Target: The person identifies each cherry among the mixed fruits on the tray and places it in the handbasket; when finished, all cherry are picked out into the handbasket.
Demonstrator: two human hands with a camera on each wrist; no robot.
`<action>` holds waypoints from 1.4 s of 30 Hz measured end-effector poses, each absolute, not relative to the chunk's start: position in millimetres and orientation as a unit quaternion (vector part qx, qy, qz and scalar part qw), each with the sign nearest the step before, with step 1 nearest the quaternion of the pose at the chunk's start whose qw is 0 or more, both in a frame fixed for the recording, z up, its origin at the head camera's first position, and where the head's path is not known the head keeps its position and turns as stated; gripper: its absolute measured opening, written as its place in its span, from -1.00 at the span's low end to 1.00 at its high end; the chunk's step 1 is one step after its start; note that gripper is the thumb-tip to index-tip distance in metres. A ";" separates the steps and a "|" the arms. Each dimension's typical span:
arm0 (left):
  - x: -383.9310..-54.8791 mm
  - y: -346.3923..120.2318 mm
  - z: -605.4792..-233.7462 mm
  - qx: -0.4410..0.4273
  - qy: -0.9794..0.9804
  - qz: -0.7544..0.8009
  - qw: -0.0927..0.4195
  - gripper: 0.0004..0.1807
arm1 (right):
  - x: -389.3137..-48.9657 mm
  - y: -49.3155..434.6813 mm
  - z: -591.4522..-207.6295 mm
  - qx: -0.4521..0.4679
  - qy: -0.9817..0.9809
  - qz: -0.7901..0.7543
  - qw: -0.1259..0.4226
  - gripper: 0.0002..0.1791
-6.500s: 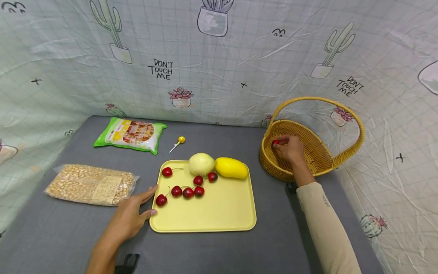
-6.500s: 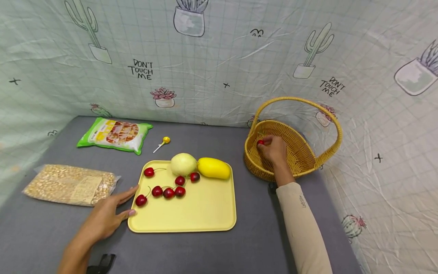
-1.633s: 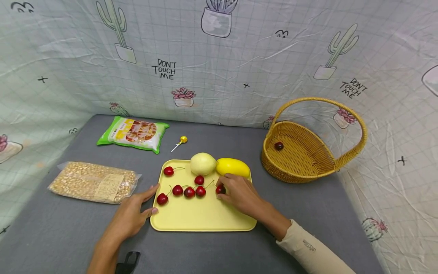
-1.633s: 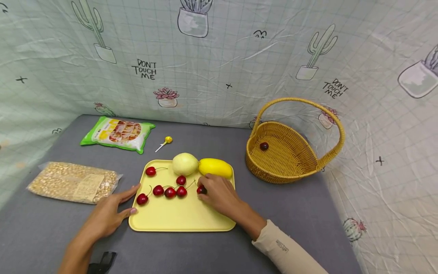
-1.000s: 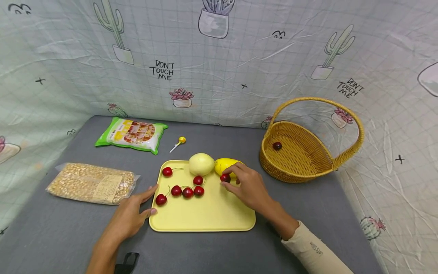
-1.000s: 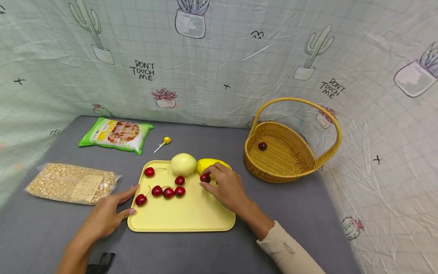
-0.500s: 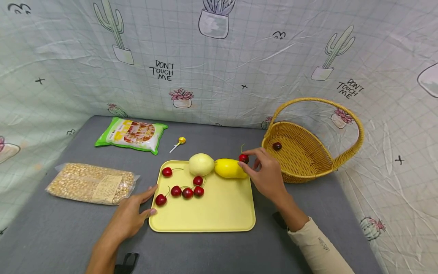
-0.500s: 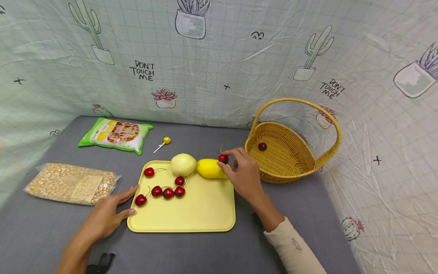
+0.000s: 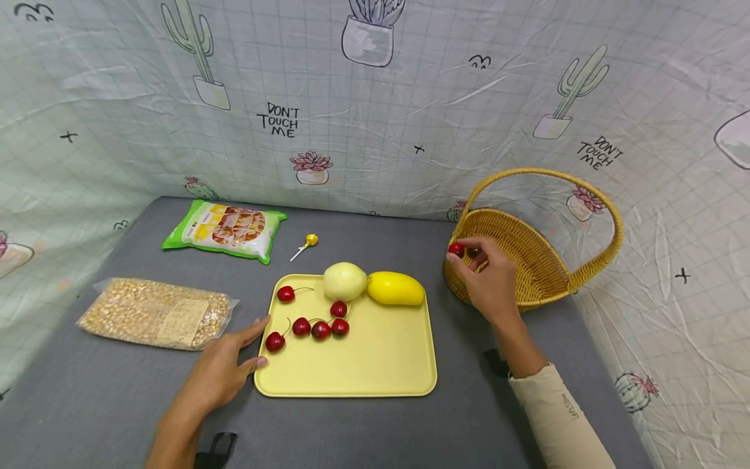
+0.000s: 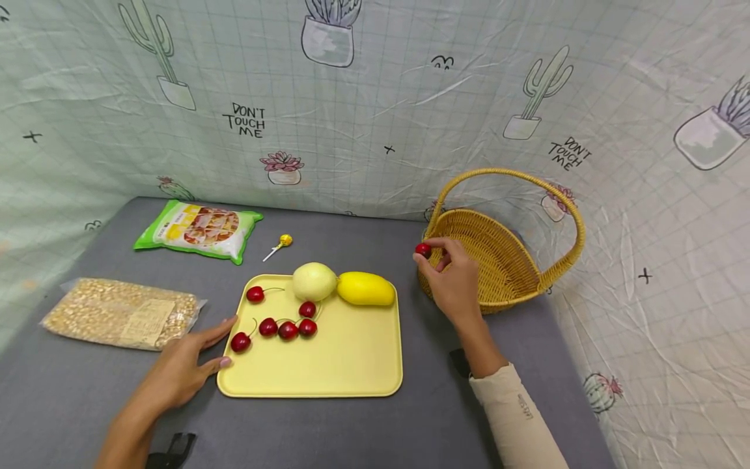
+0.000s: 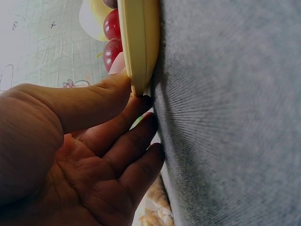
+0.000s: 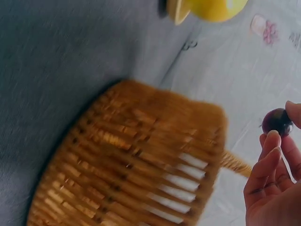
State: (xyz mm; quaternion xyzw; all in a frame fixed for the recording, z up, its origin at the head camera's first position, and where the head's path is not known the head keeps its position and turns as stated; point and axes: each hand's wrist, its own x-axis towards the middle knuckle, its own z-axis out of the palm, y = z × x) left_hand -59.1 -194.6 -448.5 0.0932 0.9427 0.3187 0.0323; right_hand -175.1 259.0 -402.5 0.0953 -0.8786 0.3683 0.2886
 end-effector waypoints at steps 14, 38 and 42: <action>-59.5 -194.5 -449.3 0.094 0.943 0.317 0.032 -0.16 | -204.0 291.7 -416.3 0.023 -0.910 0.328 0.255 -0.67; -60.3 -195.0 -449.7 0.093 0.943 0.317 0.038 -0.14 | -237.2 310.6 -426.1 -0.026 -0.947 0.318 0.042 -0.74; -61.7 -195.8 -451.1 0.093 0.943 0.317 0.043 -0.14 | -238.1 309.3 -426.5 -0.033 -0.953 0.302 0.013 -0.71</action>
